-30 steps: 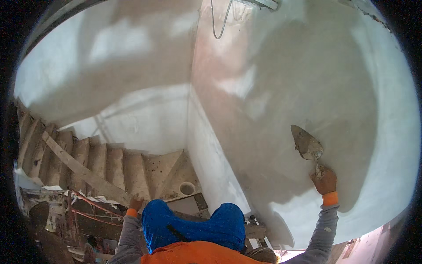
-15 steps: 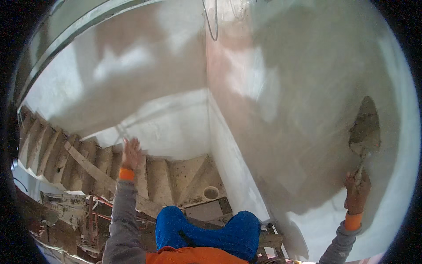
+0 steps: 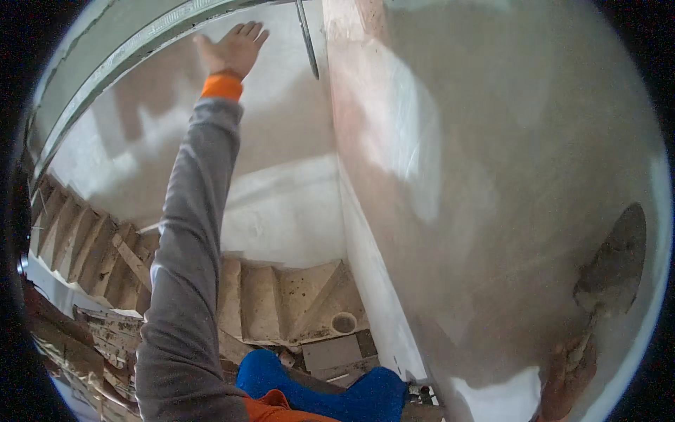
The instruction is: The person mixes mortar in a bucket with a trowel and applies the mortar onto the wall and ceiling corner using the trowel.
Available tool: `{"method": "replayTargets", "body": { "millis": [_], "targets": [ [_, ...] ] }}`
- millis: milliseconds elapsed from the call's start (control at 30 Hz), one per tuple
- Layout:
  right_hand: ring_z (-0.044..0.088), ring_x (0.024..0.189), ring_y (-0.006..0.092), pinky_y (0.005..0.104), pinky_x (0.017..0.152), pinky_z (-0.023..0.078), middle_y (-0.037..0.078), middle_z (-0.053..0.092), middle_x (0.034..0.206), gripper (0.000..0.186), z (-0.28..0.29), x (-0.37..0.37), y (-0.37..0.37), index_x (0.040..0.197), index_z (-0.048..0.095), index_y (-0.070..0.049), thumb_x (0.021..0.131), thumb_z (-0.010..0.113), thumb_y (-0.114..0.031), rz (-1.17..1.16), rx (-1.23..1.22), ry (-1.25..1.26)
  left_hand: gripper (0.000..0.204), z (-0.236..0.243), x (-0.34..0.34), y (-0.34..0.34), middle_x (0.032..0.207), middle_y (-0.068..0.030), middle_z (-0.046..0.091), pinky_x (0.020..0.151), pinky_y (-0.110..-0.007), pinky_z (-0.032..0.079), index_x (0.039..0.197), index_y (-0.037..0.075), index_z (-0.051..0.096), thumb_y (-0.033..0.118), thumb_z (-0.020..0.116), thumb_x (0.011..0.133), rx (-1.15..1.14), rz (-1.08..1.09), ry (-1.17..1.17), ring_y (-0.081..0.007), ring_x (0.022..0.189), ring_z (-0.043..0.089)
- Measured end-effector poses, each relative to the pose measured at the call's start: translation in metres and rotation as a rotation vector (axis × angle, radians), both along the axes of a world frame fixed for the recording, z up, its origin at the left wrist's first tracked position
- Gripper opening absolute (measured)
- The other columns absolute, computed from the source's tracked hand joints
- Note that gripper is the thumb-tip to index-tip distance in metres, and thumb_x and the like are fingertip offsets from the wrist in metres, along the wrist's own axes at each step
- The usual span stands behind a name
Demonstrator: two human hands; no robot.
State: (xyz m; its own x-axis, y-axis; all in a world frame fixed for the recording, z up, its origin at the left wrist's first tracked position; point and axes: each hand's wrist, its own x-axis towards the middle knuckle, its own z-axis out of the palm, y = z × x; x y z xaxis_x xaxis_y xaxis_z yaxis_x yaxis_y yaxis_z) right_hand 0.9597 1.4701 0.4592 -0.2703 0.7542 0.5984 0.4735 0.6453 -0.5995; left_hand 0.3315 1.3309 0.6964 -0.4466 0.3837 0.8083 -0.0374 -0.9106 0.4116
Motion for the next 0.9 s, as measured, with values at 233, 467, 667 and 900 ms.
{"method": "replayTargets", "body": {
  "millis": [233,467,667,900],
  "targets": [
    [0.044,0.071,0.0086,0.0221,0.054,0.036,0.004,0.046,0.076,0.024,-0.013,0.005,-0.006,0.098,0.045,0.005,0.082,0.055,-0.010,-0.116,-0.055,0.267,0.101,0.045,-0.014,0.091,0.147,-0.0120,0.006,0.109,-0.043,0.002,0.139,0.004,0.006,0.078,0.020,0.072,0.116,-0.188,-0.243,-0.0315,0.135,0.005],
    [0.056,0.082,0.0321,0.0385,0.069,0.047,0.022,0.058,0.097,0.044,0.018,0.015,0.000,0.114,0.051,0.004,0.082,0.062,-0.024,0.041,0.694,-0.607,0.087,0.069,-0.054,0.106,0.143,-0.0130,0.024,0.109,-0.039,0.007,0.137,0.010,0.028,0.073,0.019,0.077,0.242,0.150,-0.073,-0.0252,0.133,0.020],
    [0.054,0.080,0.0364,0.0390,0.070,0.046,0.024,0.057,0.100,0.043,0.026,0.002,-0.014,0.113,0.051,0.006,0.084,0.060,-0.024,0.000,0.157,-0.360,0.107,0.059,-0.035,0.103,0.146,-0.0143,0.013,0.107,-0.045,0.013,0.141,0.008,0.013,0.084,0.020,0.066,0.142,-0.100,-0.234,-0.0321,0.134,0.014],
    [0.054,0.080,0.0374,0.0384,0.069,0.045,0.023,0.058,0.100,0.044,0.036,-0.019,-0.024,0.112,0.053,0.005,0.086,0.056,-0.030,-0.018,0.219,-0.305,0.114,0.039,-0.023,0.069,0.147,-0.0173,0.001,0.109,-0.044,0.000,0.137,-0.004,-0.006,0.083,0.022,0.068,0.204,-0.079,-0.116,-0.0278,0.136,0.003]
  ]
}}
